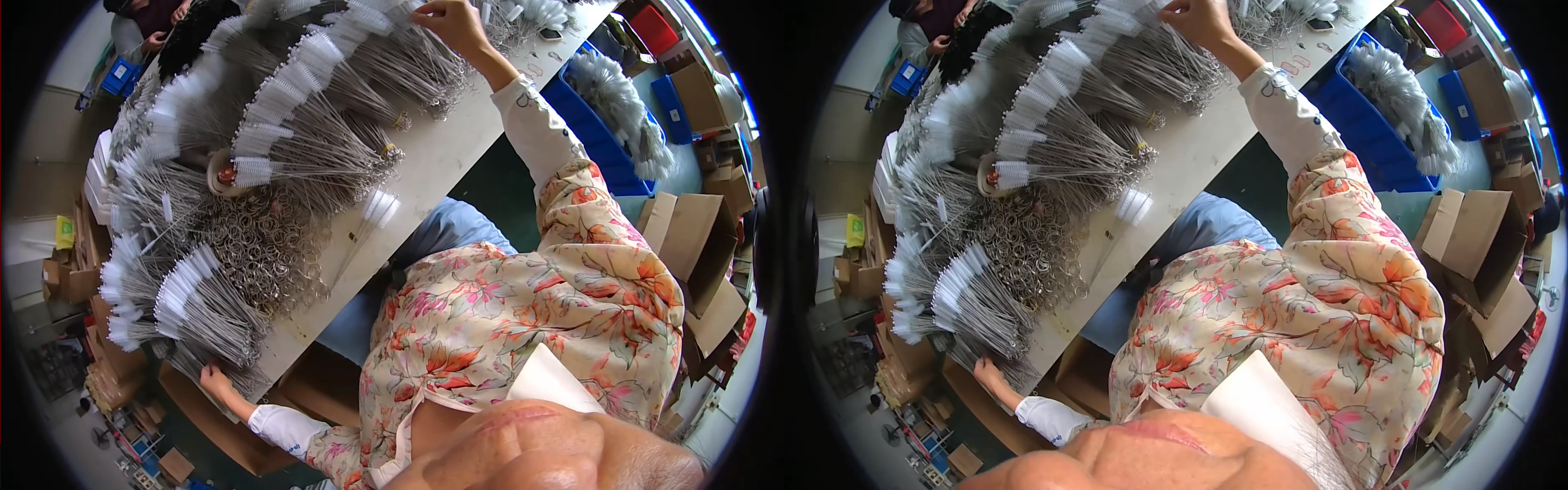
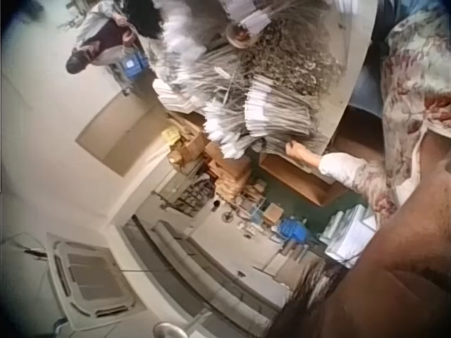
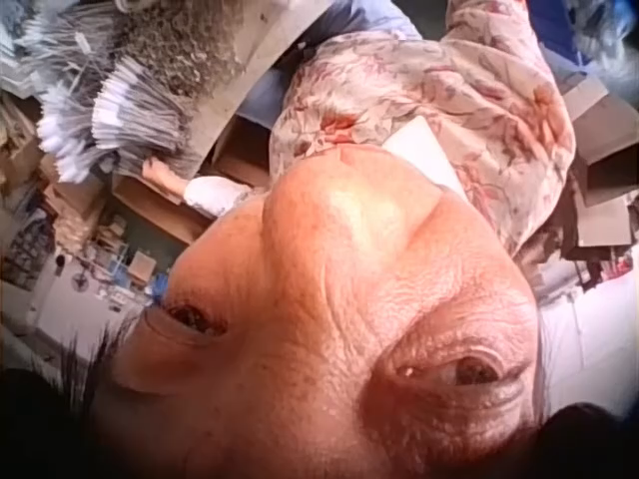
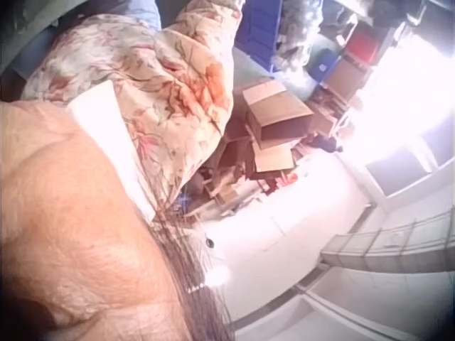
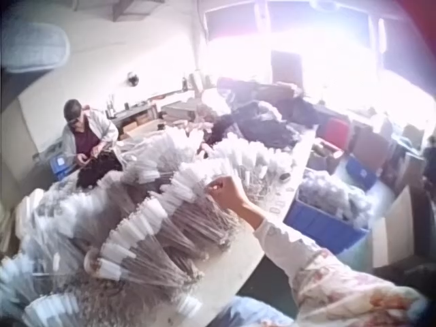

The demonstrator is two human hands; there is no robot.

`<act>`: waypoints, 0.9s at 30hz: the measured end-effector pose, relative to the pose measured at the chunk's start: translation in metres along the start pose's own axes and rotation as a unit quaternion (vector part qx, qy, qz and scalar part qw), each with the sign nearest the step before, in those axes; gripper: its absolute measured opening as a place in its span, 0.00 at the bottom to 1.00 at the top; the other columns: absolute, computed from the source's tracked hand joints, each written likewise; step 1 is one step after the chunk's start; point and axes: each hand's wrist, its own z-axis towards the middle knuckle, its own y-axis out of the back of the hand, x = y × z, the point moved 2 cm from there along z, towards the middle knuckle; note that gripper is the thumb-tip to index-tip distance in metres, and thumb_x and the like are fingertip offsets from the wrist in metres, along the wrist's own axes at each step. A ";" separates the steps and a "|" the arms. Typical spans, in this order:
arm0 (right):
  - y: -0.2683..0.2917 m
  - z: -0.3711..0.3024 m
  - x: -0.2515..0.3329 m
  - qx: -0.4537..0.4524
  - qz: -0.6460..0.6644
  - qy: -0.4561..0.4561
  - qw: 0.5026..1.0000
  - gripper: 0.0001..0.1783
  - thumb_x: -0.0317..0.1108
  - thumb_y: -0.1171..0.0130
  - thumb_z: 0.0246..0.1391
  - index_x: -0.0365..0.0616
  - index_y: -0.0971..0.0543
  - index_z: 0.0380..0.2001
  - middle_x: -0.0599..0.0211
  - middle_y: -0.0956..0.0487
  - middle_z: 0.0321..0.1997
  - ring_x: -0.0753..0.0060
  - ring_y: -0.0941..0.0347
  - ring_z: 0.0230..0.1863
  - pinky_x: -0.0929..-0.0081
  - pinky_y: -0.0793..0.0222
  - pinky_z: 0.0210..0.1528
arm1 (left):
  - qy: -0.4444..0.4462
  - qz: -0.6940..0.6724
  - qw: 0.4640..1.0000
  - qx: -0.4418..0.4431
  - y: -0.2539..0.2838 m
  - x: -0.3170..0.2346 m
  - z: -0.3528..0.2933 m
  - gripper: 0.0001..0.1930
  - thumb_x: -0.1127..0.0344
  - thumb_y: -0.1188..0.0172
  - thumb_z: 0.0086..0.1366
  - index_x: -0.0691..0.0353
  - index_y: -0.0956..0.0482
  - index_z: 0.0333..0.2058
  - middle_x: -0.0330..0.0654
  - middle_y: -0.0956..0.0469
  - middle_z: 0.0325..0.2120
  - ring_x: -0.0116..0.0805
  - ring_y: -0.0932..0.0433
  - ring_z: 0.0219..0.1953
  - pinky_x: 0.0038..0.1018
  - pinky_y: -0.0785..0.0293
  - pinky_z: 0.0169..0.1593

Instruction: Assembling small white brushes by attaching metal rings to the stems.

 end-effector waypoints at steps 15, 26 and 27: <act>0.113 0.113 -0.149 -0.092 -0.030 0.104 0.990 0.09 0.37 0.45 0.44 0.43 0.22 0.19 0.74 0.31 0.15 0.75 0.36 0.16 0.72 0.42 0.16 | -0.046 -0.254 0.930 -0.263 0.068 -0.152 -0.055 0.12 0.63 0.49 0.66 0.59 0.21 0.44 0.33 0.30 0.22 0.17 0.42 0.15 0.16 0.48 0.17; 0.086 0.101 -0.117 -0.100 -0.001 0.022 0.995 0.08 0.34 0.33 0.36 0.42 0.18 0.22 0.63 0.22 0.21 0.74 0.27 0.22 0.72 0.33 0.25 | -0.042 -0.384 0.906 -0.171 0.052 -0.164 -0.104 0.16 0.60 0.50 0.67 0.68 0.24 0.42 0.30 0.36 0.22 0.16 0.44 0.20 0.14 0.51 0.21; 0.102 0.099 -0.090 -0.213 -0.143 0.117 0.960 0.05 0.30 0.36 0.39 0.43 0.18 0.24 0.61 0.21 0.23 0.75 0.27 0.24 0.72 0.32 0.29 | -0.069 -0.440 0.880 -0.162 0.053 -0.166 -0.107 0.17 0.60 0.50 0.67 0.71 0.25 0.42 0.31 0.36 0.22 0.17 0.45 0.20 0.14 0.51 0.22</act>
